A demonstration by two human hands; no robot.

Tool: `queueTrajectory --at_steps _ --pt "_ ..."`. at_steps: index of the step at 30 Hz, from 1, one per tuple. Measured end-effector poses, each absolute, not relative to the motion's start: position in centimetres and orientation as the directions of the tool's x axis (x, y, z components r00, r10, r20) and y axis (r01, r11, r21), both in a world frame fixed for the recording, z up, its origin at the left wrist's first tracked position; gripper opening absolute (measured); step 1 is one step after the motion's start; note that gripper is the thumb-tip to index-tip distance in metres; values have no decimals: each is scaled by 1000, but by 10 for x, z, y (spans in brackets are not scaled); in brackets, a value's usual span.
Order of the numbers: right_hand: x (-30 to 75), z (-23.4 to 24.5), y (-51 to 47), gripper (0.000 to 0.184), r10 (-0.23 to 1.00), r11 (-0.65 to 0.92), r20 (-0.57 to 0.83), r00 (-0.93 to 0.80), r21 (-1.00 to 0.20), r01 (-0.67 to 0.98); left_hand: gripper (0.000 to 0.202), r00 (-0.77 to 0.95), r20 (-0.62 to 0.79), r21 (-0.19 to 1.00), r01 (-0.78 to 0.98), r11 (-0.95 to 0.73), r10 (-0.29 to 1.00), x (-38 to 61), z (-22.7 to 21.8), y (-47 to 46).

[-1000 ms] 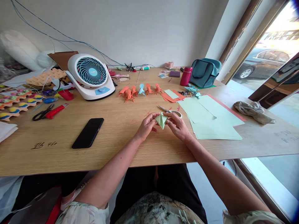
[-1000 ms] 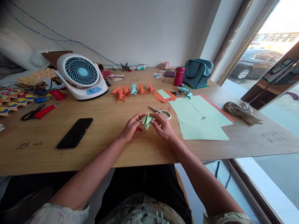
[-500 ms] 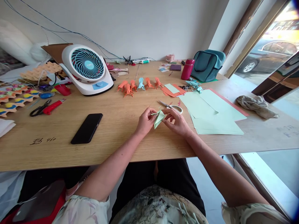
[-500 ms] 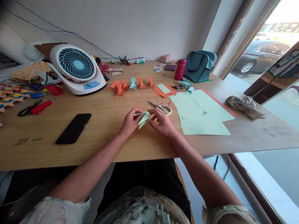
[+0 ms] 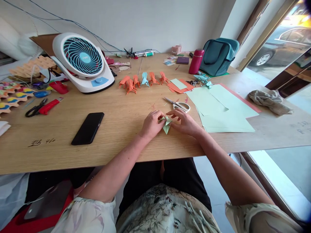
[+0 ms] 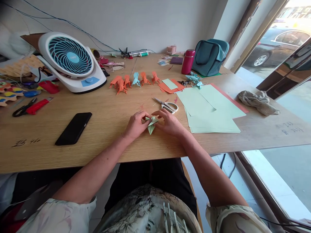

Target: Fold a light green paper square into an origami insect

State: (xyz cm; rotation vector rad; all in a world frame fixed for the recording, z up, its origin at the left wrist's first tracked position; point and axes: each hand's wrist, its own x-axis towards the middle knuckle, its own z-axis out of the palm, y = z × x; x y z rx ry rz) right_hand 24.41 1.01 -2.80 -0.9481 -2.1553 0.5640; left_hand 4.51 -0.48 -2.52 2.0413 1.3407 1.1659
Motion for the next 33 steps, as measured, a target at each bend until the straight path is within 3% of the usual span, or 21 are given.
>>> queueTrajectory --at_steps 6,12,18,30,33 --pt "253 -29 2 16 738 673 437 -514 -539 507 10 324 348 704 529 -474 880 43 -23 -9" --pt "262 -30 -13 14 740 670 405 -537 -520 531 9 472 280 680 517 -520 836 39 -17 -13" --pt "266 -31 -21 18 718 690 411 -562 -524 499 10 543 150 816 404 -414 826 34 -12 -16" --pt "270 -24 -14 20 800 572 273 -534 -615 543 5 448 139 758 526 -385 883 34 -10 -14" --pt "268 -22 -14 20 847 501 223 -483 -637 586 13 430 121 763 536 -361 895 34 -12 -14"
